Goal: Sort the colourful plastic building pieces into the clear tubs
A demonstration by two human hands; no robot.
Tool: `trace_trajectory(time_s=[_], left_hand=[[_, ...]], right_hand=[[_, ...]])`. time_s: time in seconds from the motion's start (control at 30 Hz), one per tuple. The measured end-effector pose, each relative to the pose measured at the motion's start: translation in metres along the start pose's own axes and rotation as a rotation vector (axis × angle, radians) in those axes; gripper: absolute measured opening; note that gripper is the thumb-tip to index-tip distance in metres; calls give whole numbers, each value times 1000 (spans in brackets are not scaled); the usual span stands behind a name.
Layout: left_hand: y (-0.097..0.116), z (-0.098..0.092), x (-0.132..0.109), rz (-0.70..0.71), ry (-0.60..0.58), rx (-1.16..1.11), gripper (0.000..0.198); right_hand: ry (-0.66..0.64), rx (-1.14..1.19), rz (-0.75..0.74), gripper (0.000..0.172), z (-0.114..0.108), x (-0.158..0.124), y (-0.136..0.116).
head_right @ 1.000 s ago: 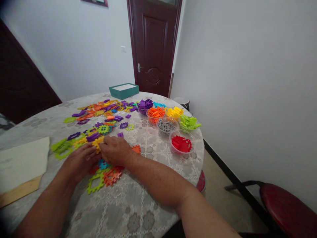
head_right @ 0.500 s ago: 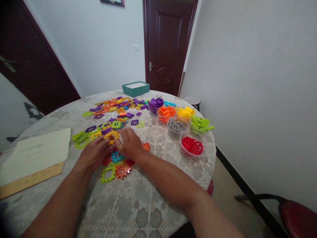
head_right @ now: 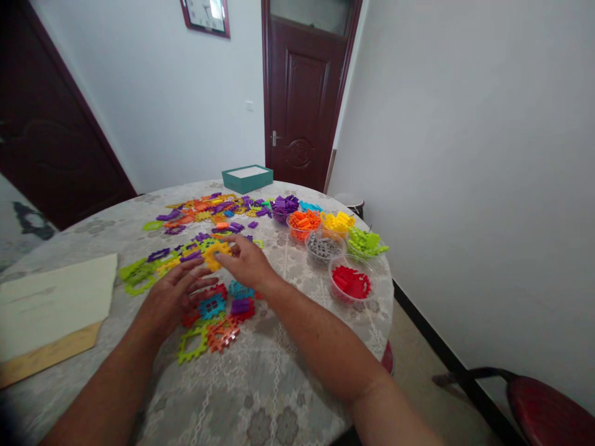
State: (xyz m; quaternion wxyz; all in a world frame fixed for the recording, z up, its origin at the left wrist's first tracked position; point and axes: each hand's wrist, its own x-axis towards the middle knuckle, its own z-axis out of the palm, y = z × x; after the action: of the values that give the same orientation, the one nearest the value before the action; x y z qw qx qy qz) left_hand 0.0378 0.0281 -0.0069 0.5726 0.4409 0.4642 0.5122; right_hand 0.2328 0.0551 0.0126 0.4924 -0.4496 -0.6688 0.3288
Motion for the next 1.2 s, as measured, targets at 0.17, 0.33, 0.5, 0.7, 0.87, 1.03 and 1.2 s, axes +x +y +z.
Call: trace_trajectory(time_s=[0.17, 0.33, 0.5, 0.7, 0.87, 1.03, 1.2], left_hand=[[0, -5, 2, 14, 81, 106, 47], [0, -5, 2, 5, 83, 176, 48], [7, -2, -3, -1, 107, 244, 43], [5, -2, -1, 16, 117, 260, 44], [0, -6, 2, 31, 108, 288, 43], [0, -6, 1, 80, 138, 318, 39], [2, -8, -1, 151, 241, 271, 29]], right_hand=[[154, -331, -87, 51, -108, 26, -31], [378, -828, 106, 39, -230, 59, -15], [368, -1158, 447, 38, -296, 72, 31], [308, -1206, 547, 37, -310, 72, 64], [285, -1252, 592, 38, -312, 72, 72], [261, -1277, 570, 36, -311, 68, 66], [318, -1292, 428, 36, -293, 60, 47]])
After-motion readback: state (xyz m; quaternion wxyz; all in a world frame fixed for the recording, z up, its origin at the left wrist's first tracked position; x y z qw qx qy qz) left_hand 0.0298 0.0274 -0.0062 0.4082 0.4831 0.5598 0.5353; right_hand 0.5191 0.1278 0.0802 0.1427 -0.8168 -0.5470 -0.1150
